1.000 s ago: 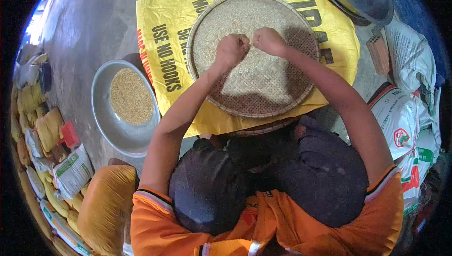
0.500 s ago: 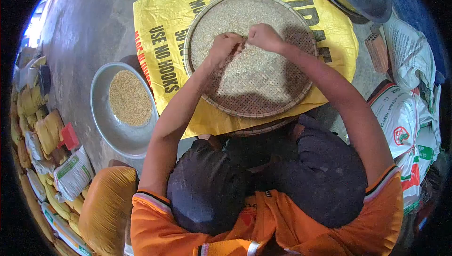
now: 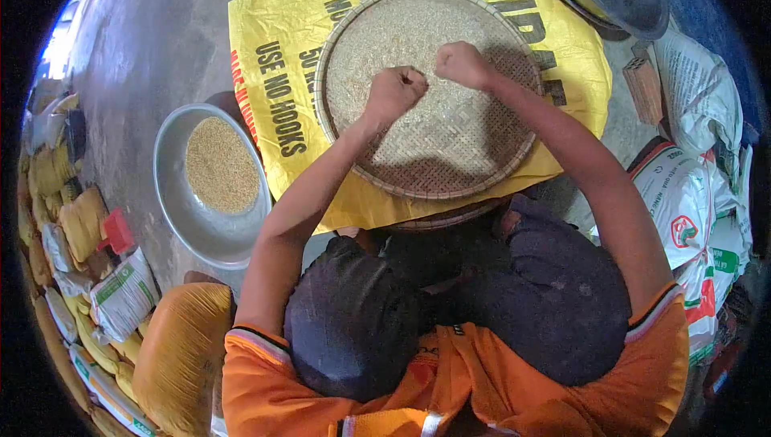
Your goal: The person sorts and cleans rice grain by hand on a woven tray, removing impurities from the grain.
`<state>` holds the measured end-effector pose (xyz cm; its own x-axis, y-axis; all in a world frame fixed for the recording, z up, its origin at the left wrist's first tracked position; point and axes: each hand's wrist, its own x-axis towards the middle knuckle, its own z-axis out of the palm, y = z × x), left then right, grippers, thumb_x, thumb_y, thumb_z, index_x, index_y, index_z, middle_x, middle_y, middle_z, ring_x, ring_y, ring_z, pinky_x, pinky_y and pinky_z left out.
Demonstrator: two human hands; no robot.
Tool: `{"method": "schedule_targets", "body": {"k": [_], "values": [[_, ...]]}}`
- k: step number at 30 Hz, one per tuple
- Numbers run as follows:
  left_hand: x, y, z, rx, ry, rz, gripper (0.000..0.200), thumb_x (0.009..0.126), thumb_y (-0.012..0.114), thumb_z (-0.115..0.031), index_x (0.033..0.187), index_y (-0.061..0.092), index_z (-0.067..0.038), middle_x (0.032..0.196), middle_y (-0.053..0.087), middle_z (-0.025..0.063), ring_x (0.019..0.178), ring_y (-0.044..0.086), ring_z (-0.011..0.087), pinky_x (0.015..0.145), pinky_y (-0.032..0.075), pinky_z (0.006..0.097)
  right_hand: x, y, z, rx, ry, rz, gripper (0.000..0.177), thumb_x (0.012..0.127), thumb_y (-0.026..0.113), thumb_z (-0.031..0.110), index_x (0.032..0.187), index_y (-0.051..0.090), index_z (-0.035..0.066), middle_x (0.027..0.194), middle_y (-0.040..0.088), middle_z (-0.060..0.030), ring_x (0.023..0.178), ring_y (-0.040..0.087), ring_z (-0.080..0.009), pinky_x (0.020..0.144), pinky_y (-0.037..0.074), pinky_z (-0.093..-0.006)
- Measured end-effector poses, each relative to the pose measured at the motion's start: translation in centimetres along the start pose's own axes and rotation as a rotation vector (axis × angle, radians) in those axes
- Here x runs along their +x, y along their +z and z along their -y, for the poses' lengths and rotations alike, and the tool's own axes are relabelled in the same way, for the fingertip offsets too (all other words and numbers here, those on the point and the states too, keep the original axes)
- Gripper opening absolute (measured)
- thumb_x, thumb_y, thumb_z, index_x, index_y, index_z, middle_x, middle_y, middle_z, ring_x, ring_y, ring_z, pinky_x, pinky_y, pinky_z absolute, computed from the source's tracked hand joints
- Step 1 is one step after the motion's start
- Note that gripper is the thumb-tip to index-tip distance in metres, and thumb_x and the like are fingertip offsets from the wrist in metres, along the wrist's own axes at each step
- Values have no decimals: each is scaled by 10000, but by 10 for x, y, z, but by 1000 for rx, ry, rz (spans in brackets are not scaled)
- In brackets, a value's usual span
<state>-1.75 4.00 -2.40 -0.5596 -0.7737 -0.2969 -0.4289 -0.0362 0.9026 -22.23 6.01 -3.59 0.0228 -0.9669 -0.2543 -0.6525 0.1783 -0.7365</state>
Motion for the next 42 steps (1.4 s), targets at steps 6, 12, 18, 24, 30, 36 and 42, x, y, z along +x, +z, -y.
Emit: {"method": "schedule_targets", "body": {"k": [6, 12, 18, 24, 30, 36, 42], "values": [[-10, 6, -12, 506, 312, -88, 141, 792, 724, -155, 803, 664, -28, 639, 613, 63, 536, 516, 88, 551, 455, 291, 7, 5, -8, -91, -65, 27, 177, 735, 642, 227, 740, 663, 51, 720, 670, -116, 637, 651, -250, 626, 513, -400], [-4, 4, -5, 65, 20, 20, 135, 828, 681, -138, 812, 663, -4, 627, 611, 45, 518, 545, 111, 489, 435, 276, 2, -24, 7, 471, 287, 217, 156, 743, 630, 192, 739, 643, 37, 616, 604, -54, 502, 574, -186, 544, 509, -355], [4, -22, -16, -437, -287, 78, 198, 874, 581, -155, 723, 599, -29, 622, 576, 10, 501, 485, 97, 476, 400, 230, 7, -2, 13, 188, 87, 6, 123, 758, 621, 167, 749, 630, 45, 676, 640, -75, 601, 619, -194, 608, 514, -371], [4, -49, -34, -867, -315, 309, 101, 869, 507, -120, 838, 560, -39, 727, 561, 34, 617, 540, 128, 577, 474, 247, 8, -3, 20, -21, -43, -1, 117, 770, 591, 149, 735, 613, 40, 685, 640, -70, 648, 634, -200, 637, 515, -387], [2, -57, -41, -1096, -341, 318, 100, 864, 483, -125, 897, 560, -70, 791, 570, 25, 629, 561, 141, 606, 507, 259, 3, -20, 24, 306, 354, 172, 121, 771, 584, 161, 730, 620, 52, 686, 631, -76, 667, 623, -196, 660, 516, -391], [-3, -42, -40, -186, -191, 187, 185, 860, 603, -197, 838, 669, -25, 625, 563, -15, 538, 483, 83, 546, 437, 242, -1, 8, 7, -179, -146, -3, 120, 758, 614, 180, 746, 645, 64, 678, 638, -72, 675, 629, -192, 681, 526, -386], [-5, -23, -19, 304, -19, 89, 137, 856, 679, -190, 871, 681, -55, 608, 581, -23, 567, 508, 66, 552, 434, 259, 2, -12, 20, 254, 211, 198, 100, 767, 624, 164, 752, 656, 71, 666, 630, -69, 590, 626, -155, 595, 524, -358]]}}
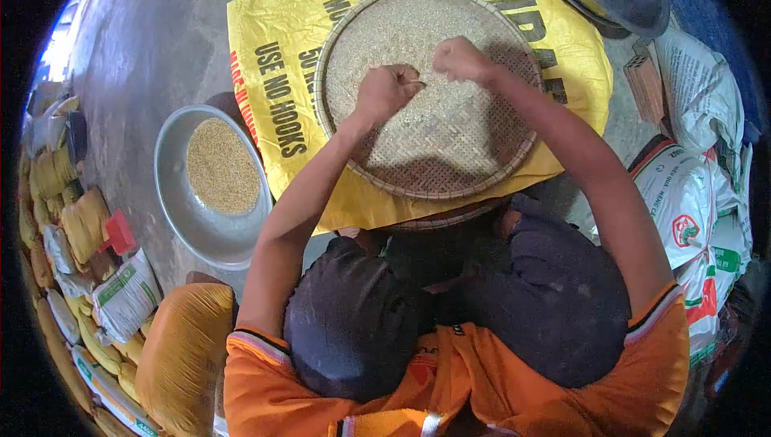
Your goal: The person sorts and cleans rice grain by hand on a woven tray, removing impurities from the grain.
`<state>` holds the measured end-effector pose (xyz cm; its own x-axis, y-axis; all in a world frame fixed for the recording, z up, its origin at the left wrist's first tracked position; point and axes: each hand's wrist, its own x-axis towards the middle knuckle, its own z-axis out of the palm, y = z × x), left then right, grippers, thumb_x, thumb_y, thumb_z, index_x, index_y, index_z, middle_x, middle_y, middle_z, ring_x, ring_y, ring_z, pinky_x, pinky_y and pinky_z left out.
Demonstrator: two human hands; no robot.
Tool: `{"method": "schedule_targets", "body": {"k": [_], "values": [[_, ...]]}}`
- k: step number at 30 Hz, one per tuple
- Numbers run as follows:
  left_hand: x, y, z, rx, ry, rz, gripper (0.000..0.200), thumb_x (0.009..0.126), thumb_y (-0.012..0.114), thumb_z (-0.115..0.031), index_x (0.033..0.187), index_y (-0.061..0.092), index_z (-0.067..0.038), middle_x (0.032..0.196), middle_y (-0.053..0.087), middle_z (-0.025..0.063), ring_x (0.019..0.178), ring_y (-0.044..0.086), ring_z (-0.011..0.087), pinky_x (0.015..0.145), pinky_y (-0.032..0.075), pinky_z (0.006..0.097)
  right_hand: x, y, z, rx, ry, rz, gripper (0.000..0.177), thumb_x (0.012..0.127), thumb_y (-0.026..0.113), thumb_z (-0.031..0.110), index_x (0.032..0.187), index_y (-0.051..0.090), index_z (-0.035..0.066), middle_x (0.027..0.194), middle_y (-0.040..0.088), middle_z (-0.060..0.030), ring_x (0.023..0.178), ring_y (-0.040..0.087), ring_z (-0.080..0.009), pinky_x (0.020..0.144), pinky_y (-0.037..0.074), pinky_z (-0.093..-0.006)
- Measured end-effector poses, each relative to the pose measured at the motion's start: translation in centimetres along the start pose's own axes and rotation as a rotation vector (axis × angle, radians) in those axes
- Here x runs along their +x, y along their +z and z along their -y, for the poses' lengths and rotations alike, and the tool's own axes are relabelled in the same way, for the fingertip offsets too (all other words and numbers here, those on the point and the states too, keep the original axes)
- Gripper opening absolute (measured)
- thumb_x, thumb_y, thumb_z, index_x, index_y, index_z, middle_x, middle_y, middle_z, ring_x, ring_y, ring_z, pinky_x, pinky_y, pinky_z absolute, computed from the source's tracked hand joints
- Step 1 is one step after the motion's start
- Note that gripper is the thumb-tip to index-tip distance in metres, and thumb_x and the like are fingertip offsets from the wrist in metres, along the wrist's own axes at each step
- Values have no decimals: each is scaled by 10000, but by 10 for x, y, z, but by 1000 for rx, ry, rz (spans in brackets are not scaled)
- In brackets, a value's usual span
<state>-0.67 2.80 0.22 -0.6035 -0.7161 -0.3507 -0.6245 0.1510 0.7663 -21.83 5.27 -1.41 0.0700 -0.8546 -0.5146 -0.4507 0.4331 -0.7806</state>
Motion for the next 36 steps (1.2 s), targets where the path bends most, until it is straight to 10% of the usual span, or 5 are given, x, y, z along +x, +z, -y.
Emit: {"method": "schedule_targets", "body": {"k": [10, 17, 20, 36], "values": [[2, 11, 2, 86, 4, -25, 145, 847, 676, -187, 856, 678, -42, 650, 616, 36, 578, 548, 94, 574, 459, 284, 18, 18, -9, -386, -319, -233, 153, 754, 609, 197, 748, 633, 45, 676, 628, -93, 660, 642, -208, 667, 513, -394], [4, -24, 9, -781, -284, 31, 185, 852, 580, -120, 707, 639, -22, 622, 583, 22, 539, 521, 107, 491, 409, 243, -2, -5, 5, 37, 31, -34, 189, 729, 622, 223, 723, 627, 34, 691, 638, -103, 642, 614, -241, 675, 509, -389], [9, -29, 23, -999, -297, 70, 153, 839, 575, -99, 704, 631, -52, 603, 575, 12, 499, 484, 93, 468, 374, 233, 2, 4, -10, -249, -217, -82, 189, 734, 621, 222, 710, 628, 34, 692, 640, -98, 644, 619, -238, 671, 510, -381], [-5, 5, 16, 3, -81, -130, 170, 797, 713, -249, 809, 667, -86, 621, 616, 98, 554, 584, 178, 567, 463, 345, 1, 22, -9, -546, -382, -57, 173, 720, 622, 205, 760, 663, 42, 754, 662, -138, 675, 639, -264, 666, 510, -399]]}}
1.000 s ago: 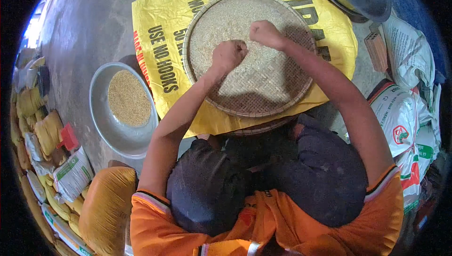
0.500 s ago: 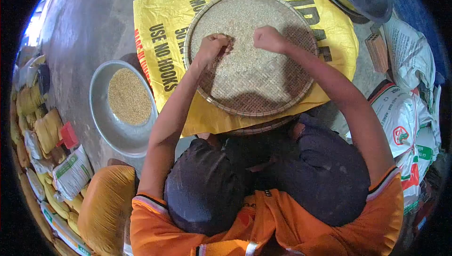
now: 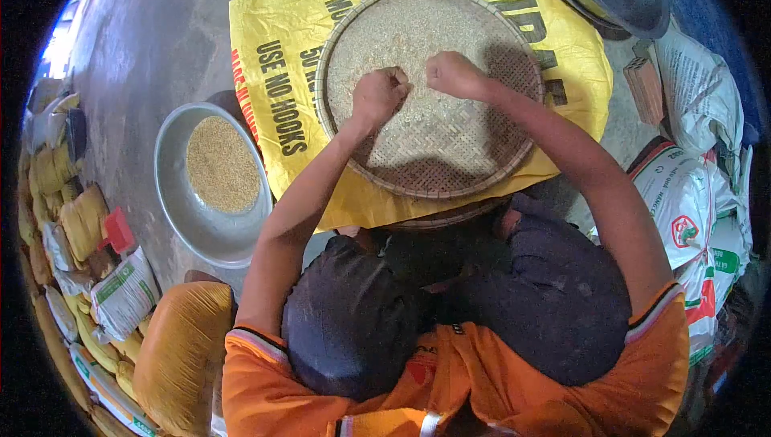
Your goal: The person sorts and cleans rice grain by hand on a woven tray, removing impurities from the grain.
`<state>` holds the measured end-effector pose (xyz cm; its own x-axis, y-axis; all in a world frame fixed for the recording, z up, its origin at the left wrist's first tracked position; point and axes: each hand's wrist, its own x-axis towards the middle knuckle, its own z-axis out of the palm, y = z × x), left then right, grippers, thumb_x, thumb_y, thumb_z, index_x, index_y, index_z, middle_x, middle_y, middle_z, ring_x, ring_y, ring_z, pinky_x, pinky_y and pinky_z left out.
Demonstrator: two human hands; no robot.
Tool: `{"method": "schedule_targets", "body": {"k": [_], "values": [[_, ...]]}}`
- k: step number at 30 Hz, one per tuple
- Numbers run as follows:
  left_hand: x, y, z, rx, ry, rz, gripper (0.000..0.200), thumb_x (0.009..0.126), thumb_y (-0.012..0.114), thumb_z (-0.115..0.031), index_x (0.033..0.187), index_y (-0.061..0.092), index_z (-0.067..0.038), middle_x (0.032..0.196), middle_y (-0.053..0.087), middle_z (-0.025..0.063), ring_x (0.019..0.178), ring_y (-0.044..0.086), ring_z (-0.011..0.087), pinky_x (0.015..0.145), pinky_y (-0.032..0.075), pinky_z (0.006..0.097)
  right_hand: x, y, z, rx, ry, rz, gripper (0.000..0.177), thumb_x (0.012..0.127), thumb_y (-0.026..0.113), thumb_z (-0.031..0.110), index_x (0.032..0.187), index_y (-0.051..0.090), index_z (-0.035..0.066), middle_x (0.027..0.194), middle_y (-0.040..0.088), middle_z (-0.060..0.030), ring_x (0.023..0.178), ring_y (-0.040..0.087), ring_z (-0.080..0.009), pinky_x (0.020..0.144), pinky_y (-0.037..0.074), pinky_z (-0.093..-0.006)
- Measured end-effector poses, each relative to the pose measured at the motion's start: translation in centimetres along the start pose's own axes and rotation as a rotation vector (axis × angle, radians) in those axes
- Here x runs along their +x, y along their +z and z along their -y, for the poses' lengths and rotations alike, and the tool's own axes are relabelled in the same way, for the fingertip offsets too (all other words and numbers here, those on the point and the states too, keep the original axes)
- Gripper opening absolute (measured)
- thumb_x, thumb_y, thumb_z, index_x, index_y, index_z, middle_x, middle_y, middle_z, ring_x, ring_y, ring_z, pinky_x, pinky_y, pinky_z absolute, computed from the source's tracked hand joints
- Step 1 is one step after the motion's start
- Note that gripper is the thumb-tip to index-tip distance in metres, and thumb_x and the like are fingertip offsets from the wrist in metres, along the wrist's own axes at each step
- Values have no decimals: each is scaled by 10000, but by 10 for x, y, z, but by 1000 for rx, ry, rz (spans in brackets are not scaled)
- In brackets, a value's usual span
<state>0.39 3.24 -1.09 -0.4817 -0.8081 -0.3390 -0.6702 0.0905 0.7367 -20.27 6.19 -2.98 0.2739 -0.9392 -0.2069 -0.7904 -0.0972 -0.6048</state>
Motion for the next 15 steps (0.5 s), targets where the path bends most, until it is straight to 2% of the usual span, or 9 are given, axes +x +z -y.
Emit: {"method": "schedule_targets", "body": {"k": [2, 5, 6, 7, 8, 9, 11, 13, 15], "values": [[2, 2, 5, 30, 22, -40, 162, 801, 707, -245, 813, 666, -89, 616, 610, 101, 553, 580, 164, 560, 461, 341, 3, -5, -1, 139, 135, 71, 159, 734, 616, 190, 744, 652, 36, 711, 644, -118, 630, 621, -230, 652, 509, -383], [5, -3, 8, -133, 7, -35, 170, 819, 672, -223, 801, 644, -55, 597, 601, 81, 519, 537, 136, 512, 434, 309, 4, -28, 3, 256, 197, 88, 131, 756, 594, 151, 705, 623, 34, 665, 614, -90, 589, 594, -190, 628, 505, -373], [5, -9, 4, -374, -38, -13, 158, 820, 647, -198, 784, 631, -45, 594, 590, 65, 502, 506, 122, 487, 411, 288, 3, -33, 8, 256, 197, 88, 131, 756, 594, 151, 705, 623, 34, 665, 614, -90, 589, 594, -190, 628, 505, -373], [5, -15, 2, -615, -83, 7, 149, 822, 622, -173, 767, 618, -34, 591, 580, 50, 485, 474, 108, 462, 387, 267, 2, -33, 12, 389, 279, 61, 129, 755, 589, 141, 687, 607, 33, 650, 600, -82, 585, 581, -180, 617, 499, -374], [6, -22, -1, -615, -83, 6, 149, 822, 622, -173, 767, 618, -34, 591, 580, 50, 485, 474, 108, 462, 387, 267, 1, -34, 16, 523, 359, 34, 131, 754, 584, 130, 669, 591, 31, 635, 585, -75, 581, 568, -169, 607, 493, -376], [8, -29, -4, -619, -157, 31, 133, 817, 604, -152, 764, 608, -30, 599, 568, 33, 479, 453, 98, 452, 370, 254, 3, -28, 15, 523, 359, 35, 131, 754, 584, 130, 669, 591, 31, 635, 585, -75, 581, 568, -169, 607, 493, -376], [13, -33, 1, -622, -232, 57, 118, 813, 587, -132, 761, 597, -26, 607, 556, 15, 473, 432, 87, 442, 353, 242, 7, -6, 6, 200, 99, 86, 126, 740, 584, 129, 658, 585, 33, 639, 590, -74, 607, 592, -173, 605, 490, -390], [17, -32, 5, -741, -273, 127, 116, 809, 576, -116, 722, 597, -42, 591, 548, 5, 473, 435, 83, 437, 348, 247, -2, 1, 8, 130, 57, 40, 133, 738, 582, 135, 659, 583, 28, 641, 589, -90, 614, 598, -190, 610, 491, -398], [18, -33, 5, -688, -255, 196, 129, 835, 586, -134, 757, 616, -35, 631, 567, 7, 513, 462, 80, 475, 373, 240, 0, -3, 11, 60, 9, -7, 140, 735, 580, 141, 661, 581, 22, 644, 589, -107, 622, 603, -207, 616, 492, -405]]}}
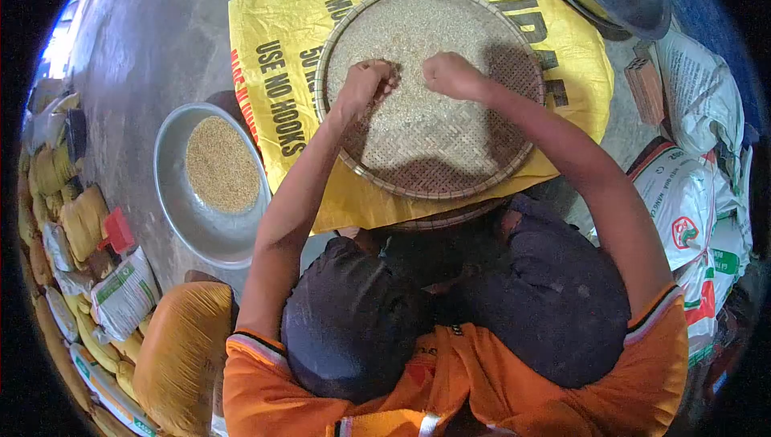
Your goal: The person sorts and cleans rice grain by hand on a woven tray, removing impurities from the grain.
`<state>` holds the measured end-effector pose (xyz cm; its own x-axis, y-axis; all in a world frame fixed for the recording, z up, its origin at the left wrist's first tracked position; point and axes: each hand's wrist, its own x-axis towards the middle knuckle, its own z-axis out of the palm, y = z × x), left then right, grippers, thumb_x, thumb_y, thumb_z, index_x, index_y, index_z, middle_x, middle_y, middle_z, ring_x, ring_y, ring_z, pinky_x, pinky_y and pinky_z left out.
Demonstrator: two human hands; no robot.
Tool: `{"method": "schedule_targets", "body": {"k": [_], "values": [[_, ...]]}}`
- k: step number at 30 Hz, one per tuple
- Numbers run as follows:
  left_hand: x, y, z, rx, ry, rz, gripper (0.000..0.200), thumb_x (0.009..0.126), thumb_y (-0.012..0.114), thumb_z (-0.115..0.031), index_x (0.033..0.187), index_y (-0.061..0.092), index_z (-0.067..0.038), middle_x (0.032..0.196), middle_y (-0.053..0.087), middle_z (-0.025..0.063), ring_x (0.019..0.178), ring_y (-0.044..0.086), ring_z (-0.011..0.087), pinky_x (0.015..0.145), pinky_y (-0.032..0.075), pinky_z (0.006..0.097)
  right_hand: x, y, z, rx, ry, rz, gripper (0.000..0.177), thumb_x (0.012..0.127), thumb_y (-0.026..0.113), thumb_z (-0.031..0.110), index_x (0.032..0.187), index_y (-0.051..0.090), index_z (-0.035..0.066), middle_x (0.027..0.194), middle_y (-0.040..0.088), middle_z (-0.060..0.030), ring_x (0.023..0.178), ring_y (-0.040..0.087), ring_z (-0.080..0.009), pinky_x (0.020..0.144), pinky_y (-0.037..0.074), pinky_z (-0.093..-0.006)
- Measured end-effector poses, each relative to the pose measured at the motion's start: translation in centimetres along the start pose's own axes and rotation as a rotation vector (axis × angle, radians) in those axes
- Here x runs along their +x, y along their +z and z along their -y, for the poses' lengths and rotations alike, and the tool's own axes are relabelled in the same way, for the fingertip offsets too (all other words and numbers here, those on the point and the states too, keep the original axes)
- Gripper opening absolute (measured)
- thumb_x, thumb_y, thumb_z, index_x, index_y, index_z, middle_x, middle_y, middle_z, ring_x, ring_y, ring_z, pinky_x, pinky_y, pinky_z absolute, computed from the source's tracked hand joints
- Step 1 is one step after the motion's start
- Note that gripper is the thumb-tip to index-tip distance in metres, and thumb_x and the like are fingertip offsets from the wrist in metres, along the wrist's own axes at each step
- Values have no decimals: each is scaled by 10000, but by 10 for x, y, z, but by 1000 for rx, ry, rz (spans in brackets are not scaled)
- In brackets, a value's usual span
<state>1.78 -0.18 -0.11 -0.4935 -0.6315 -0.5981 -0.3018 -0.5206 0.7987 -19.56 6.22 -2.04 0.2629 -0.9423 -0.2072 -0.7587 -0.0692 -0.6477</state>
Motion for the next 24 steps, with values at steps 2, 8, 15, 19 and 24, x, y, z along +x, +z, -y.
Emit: {"method": "schedule_targets", "body": {"k": [2, 8, 15, 19, 24], "values": [[-5, 4, 0, 61, -14, 59, 146, 861, 595, -151, 792, 634, -28, 670, 586, 8, 554, 488, 77, 513, 399, 232, 7, -6, -7, 61, 104, 109, 149, 731, 584, 158, 688, 599, 16, 677, 606, -150, 632, 613, -261, 625, 489, -421], [-2, 36, 9, 598, 381, -187, 197, 851, 702, -211, 862, 675, -17, 648, 618, 29, 555, 530, 82, 535, 444, 273, 1, -11, -20, 194, 144, -41, 140, 733, 618, 163, 736, 627, 24, 709, 629, -153, 646, 617, -274, 631, 493, -398], [6, 44, 11, 868, 393, -176, 169, 808, 722, -233, 827, 680, -70, 647, 625, 106, 520, 568, 193, 558, 467, 354, -2, -1, -22, 102, 81, -1, 156, 716, 630, 169, 709, 627, 13, 707, 635, -165, 686, 647, -274, 658, 511, -412], [9, 40, 13, 584, 333, -173, 160, 835, 666, -194, 761, 673, -52, 620, 619, 42, 512, 536, 132, 515, 431, 295, 3, -30, -12, 440, 373, 108, 167, 715, 636, 175, 710, 629, 8, 703, 638, -159, 674, 644, -262, 668, 518, -410], [-2, 17, -14, 9, 58, -24, 110, 812, 626, -101, 733, 635, -26, 622, 580, 29, 517, 503, 119, 470, 391, 261, 9, -15, -22, 134, 94, -45, 187, 713, 637, 190, 710, 633, 3, 707, 639, -160, 682, 642, -255, 676, 518, -386]]}}
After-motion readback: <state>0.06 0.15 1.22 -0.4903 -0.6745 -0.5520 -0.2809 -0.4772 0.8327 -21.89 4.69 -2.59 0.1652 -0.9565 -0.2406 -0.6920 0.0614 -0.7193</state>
